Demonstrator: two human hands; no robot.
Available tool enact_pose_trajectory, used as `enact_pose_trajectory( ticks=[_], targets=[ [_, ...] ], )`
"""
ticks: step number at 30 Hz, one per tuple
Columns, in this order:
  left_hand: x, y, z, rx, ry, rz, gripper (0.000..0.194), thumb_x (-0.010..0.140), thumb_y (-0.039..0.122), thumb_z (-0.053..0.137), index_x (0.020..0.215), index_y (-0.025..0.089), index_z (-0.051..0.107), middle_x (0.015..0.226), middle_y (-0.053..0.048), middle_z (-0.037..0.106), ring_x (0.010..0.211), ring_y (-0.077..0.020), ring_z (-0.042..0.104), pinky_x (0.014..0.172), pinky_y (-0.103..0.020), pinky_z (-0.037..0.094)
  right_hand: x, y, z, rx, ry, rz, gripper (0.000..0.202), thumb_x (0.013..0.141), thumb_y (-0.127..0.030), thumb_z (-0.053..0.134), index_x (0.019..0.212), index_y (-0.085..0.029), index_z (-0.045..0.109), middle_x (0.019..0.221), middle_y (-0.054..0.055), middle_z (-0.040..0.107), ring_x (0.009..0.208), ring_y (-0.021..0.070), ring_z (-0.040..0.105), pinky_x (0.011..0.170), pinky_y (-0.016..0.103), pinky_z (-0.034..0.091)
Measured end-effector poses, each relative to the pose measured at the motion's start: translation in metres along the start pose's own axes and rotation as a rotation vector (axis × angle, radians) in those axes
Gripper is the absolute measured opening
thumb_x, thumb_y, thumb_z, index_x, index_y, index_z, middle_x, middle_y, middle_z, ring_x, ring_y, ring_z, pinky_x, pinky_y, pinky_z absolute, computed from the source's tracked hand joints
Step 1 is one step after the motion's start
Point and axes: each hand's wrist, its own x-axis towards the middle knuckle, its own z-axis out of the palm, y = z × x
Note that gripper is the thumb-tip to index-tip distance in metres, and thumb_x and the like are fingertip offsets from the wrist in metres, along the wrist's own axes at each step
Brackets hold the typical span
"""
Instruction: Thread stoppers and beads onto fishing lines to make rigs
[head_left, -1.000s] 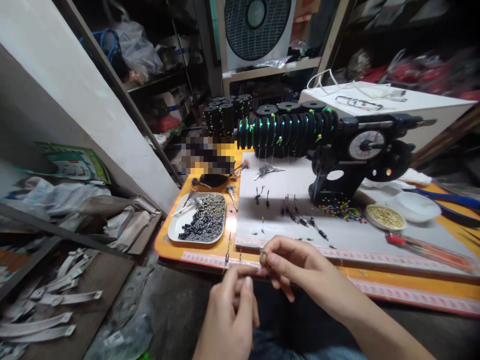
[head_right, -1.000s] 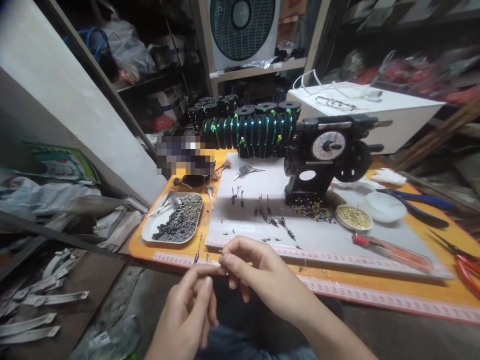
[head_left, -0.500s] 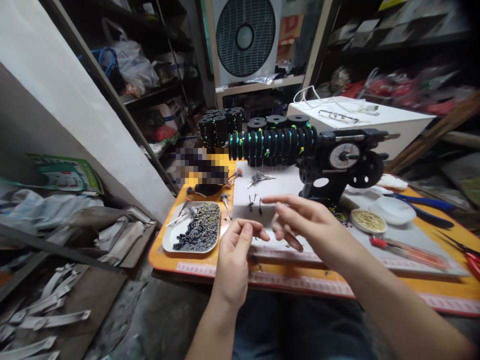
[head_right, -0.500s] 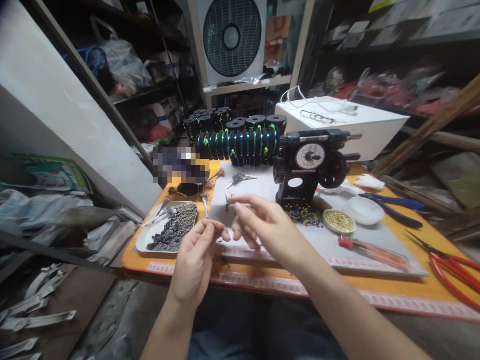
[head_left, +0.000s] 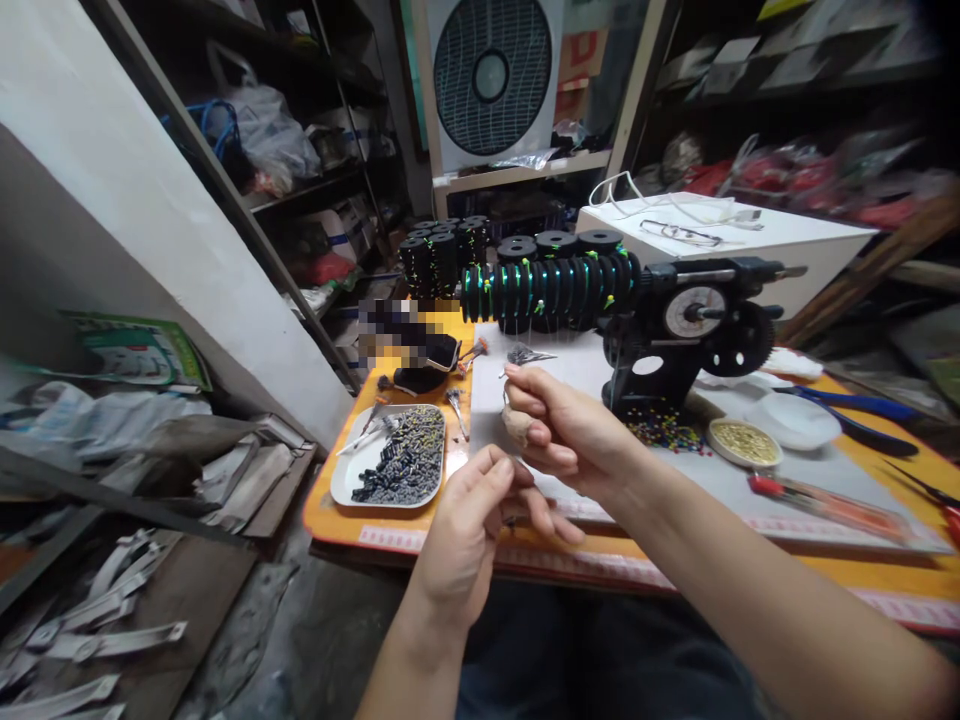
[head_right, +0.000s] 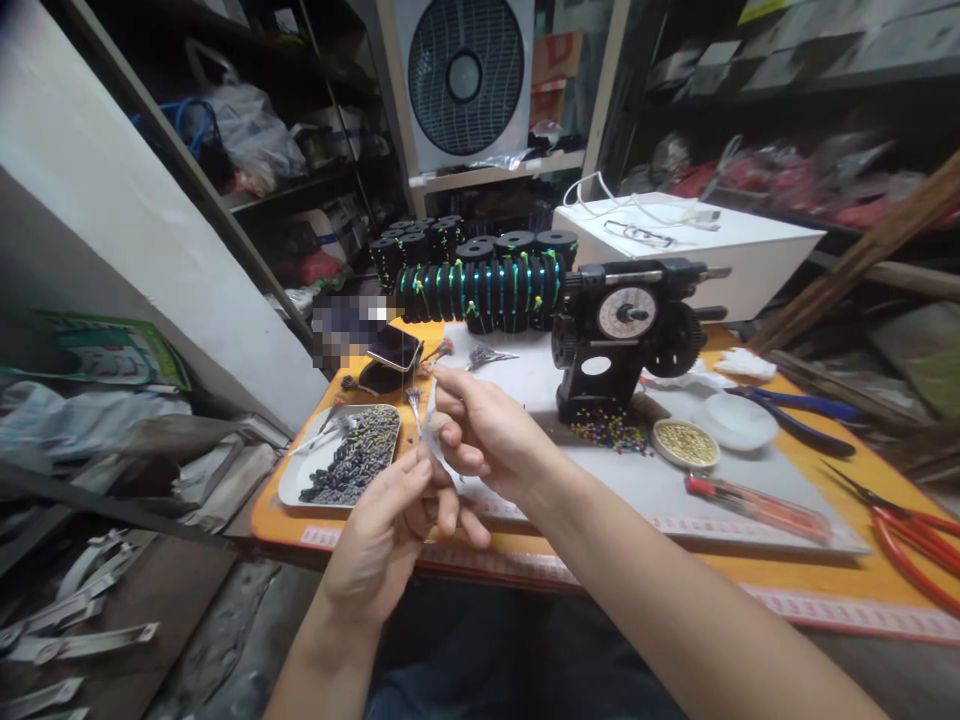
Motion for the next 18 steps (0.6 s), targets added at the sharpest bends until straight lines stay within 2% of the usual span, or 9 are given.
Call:
enact_pose_trajectory(
  ticks=[1, 3, 8, 14, 16, 18],
  targets=[
    [-0.002, -0.002, -0.001, -0.010, 0.003, -0.003, 0.019, 0.097, 0.029, 0.057, 0.086, 0.015, 0.061, 0.056, 0.002, 0.065, 0.061, -0.0198, 0.075, 0.068, -0.028, 0.055, 0.001, 0.001, 0.001, 0.010, 0.009, -0.002, 0.032, 0.100, -0.040, 0.061, 0.120, -0.015, 0.063, 0.109, 0.006, 0.068, 0.086, 0.0168, 0.069, 0.073, 0.034, 0.060],
    [-0.006, -0.008, -0.003, -0.033, 0.013, -0.007, 0.021, 0.097, 0.031, 0.058, 0.082, 0.015, 0.060, 0.055, 0.002, 0.066, 0.061, -0.0210, 0.076, 0.068, -0.029, 0.056, 0.002, 0.001, 0.002, 0.025, 0.019, -0.004, 0.034, 0.099, -0.039, 0.062, 0.124, -0.016, 0.062, 0.119, 0.008, 0.067, 0.096, 0.0203, 0.069, 0.081, 0.040, 0.060],
    [-0.018, -0.022, -0.005, -0.054, 0.033, -0.035, 0.025, 0.095, 0.034, 0.062, 0.080, 0.015, 0.060, 0.059, -0.002, 0.074, 0.061, -0.0197, 0.077, 0.070, -0.029, 0.057, 0.003, 0.000, 0.000, 0.035, 0.020, -0.003, 0.034, 0.099, -0.038, 0.062, 0.126, -0.017, 0.061, 0.122, 0.009, 0.066, 0.100, 0.0215, 0.068, 0.084, 0.041, 0.059],
    [-0.025, -0.036, -0.005, -0.090, 0.106, -0.076, 0.028, 0.090, 0.038, 0.072, 0.083, 0.012, 0.065, 0.082, -0.012, 0.083, 0.059, -0.0174, 0.077, 0.063, -0.022, 0.054, 0.004, -0.003, -0.004, -0.024, 0.008, 0.002, 0.035, 0.099, -0.038, 0.062, 0.126, -0.017, 0.061, 0.124, 0.009, 0.065, 0.102, 0.0221, 0.068, 0.085, 0.042, 0.059],
    [-0.025, -0.037, -0.005, -0.117, 0.114, -0.085, 0.026, 0.089, 0.036, 0.073, 0.081, 0.012, 0.066, 0.082, -0.013, 0.083, 0.060, -0.0181, 0.078, 0.063, -0.022, 0.054, 0.004, -0.002, -0.006, -0.069, -0.002, -0.005, 0.033, 0.099, -0.038, 0.062, 0.124, -0.016, 0.062, 0.118, 0.008, 0.067, 0.096, 0.0200, 0.068, 0.081, 0.039, 0.060],
    [-0.026, -0.038, -0.005, -0.151, 0.108, -0.105, 0.025, 0.089, 0.034, 0.073, 0.080, 0.011, 0.067, 0.082, -0.014, 0.083, 0.061, -0.0198, 0.079, 0.064, -0.023, 0.054, 0.004, -0.002, -0.007, -0.134, -0.010, -0.022, 0.031, 0.101, -0.043, 0.058, 0.111, -0.014, 0.064, 0.095, 0.003, 0.069, 0.070, 0.0124, 0.066, 0.061, 0.028, 0.057]
  ],
)
